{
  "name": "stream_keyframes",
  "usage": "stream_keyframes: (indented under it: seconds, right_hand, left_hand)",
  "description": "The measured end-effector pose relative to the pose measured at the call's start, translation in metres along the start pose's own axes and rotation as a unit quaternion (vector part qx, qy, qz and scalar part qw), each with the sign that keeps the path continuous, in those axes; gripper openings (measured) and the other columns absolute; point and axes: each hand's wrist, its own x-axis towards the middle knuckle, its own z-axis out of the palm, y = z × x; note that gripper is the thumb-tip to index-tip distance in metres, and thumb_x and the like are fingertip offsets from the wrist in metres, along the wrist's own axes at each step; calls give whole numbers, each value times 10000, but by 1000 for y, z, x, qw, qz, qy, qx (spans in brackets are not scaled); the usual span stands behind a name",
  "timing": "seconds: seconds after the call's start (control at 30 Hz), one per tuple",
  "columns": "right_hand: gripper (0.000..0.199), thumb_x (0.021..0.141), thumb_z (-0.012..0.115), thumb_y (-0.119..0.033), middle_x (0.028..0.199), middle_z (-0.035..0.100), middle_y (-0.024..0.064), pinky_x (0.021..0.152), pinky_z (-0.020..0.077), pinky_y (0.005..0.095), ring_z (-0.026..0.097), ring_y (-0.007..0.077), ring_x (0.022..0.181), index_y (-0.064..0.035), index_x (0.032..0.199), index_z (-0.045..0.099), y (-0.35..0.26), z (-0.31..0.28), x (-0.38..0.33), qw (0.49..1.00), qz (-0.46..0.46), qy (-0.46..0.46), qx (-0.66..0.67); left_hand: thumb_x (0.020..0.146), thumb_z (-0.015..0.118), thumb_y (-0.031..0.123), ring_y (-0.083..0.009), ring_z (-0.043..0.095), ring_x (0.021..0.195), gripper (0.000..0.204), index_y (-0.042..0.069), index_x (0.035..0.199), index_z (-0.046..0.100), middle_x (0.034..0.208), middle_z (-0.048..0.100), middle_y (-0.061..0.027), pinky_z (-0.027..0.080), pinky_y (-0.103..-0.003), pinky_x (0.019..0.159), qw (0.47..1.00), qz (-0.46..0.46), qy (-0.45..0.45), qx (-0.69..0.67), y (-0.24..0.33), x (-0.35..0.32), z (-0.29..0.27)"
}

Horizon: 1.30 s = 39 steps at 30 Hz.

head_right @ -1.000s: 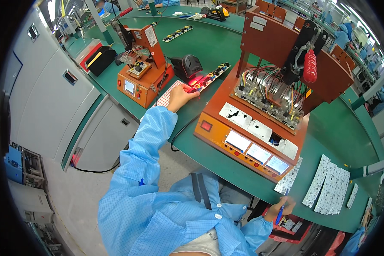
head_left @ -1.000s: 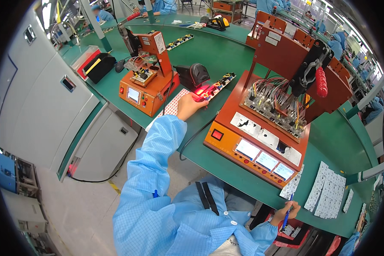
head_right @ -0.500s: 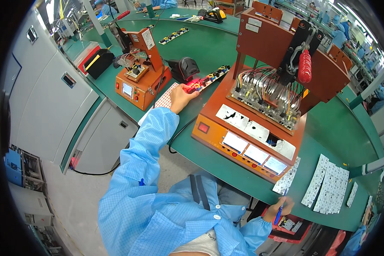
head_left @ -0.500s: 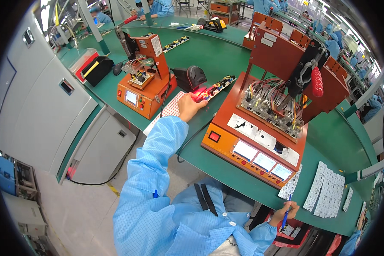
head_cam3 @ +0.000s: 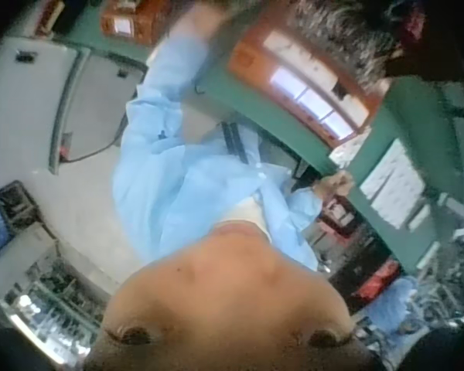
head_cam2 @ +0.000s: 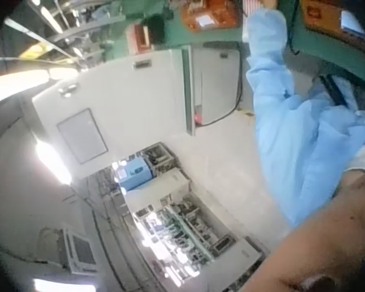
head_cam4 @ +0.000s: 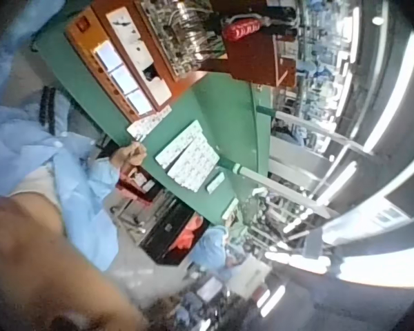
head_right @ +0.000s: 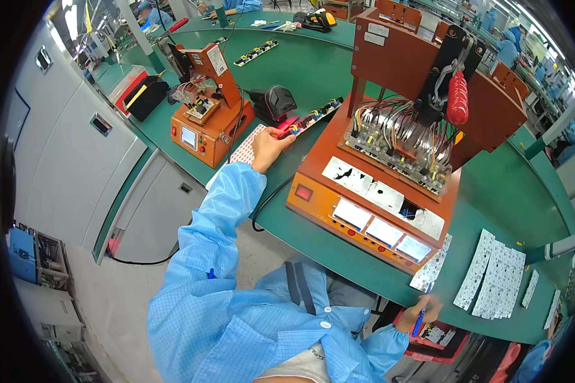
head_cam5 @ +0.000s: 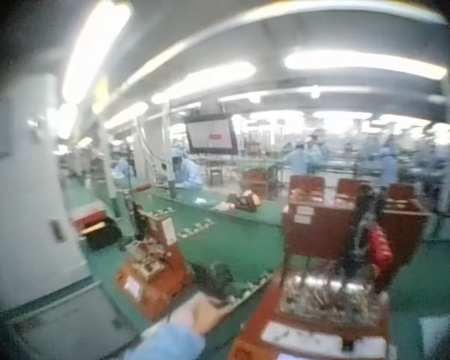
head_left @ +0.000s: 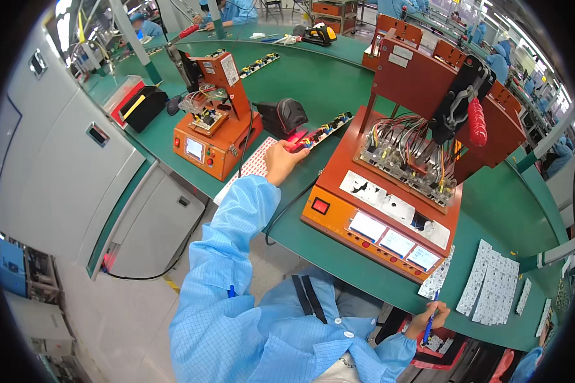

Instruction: Testing printed circuit boards using a test fixture and marking them with a pen.

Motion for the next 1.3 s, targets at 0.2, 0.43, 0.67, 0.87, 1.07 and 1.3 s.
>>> stream_keyframes:
  seconds: [0.2,0.43,0.67,0.87,1.07,1.3]
  right_hand:
    - [210,879,557,-160,627,533,80,538,396,316,508,185,566,24,780,532,4,-1,-1,1000,-10,-2,12]
    - [205,877,550,-150,633,542,89,545,405,320,512,187,569,17,766,507,8,-1,-2,1000,-10,-1,14]
    - [187,885,533,-130,645,552,94,548,409,326,520,200,566,14,772,495,2,0,-1,1000,-6,-1,-7]
    - [194,893,538,-83,684,425,44,613,340,290,419,146,644,-50,758,402,3,-2,-2,999,21,-26,9]
    - [197,893,529,-125,651,527,88,546,386,333,490,192,576,27,773,497,0,-1,-2,1000,3,-4,2]
    - [218,900,527,-148,658,522,84,563,383,328,486,199,592,19,765,489,0,0,-2,1000,11,-5,5]
  left_hand:
    - [619,803,486,-235,664,779,507,45,838,683,797,696,-107,493,-360,706,997,-47,-11,-58,18,1,9]
    - [645,821,418,-201,656,717,458,34,853,683,777,691,-90,497,-320,662,998,-3,56,22,2,-10,-7]
    - [632,818,383,-239,667,744,451,36,868,654,800,691,-104,502,-347,703,999,-11,45,8,-18,-42,-45]
    - [623,826,363,-230,662,737,462,32,892,647,794,688,-106,501,-338,703,999,4,45,-2,-22,-45,-46]
    - [645,836,316,-143,625,679,420,5,867,660,738,663,-65,497,-275,645,998,7,58,-13,-17,-44,-42]
    - [637,839,286,-190,658,731,436,9,908,639,803,684,-106,509,-307,677,997,18,62,-51,-29,-74,-59]
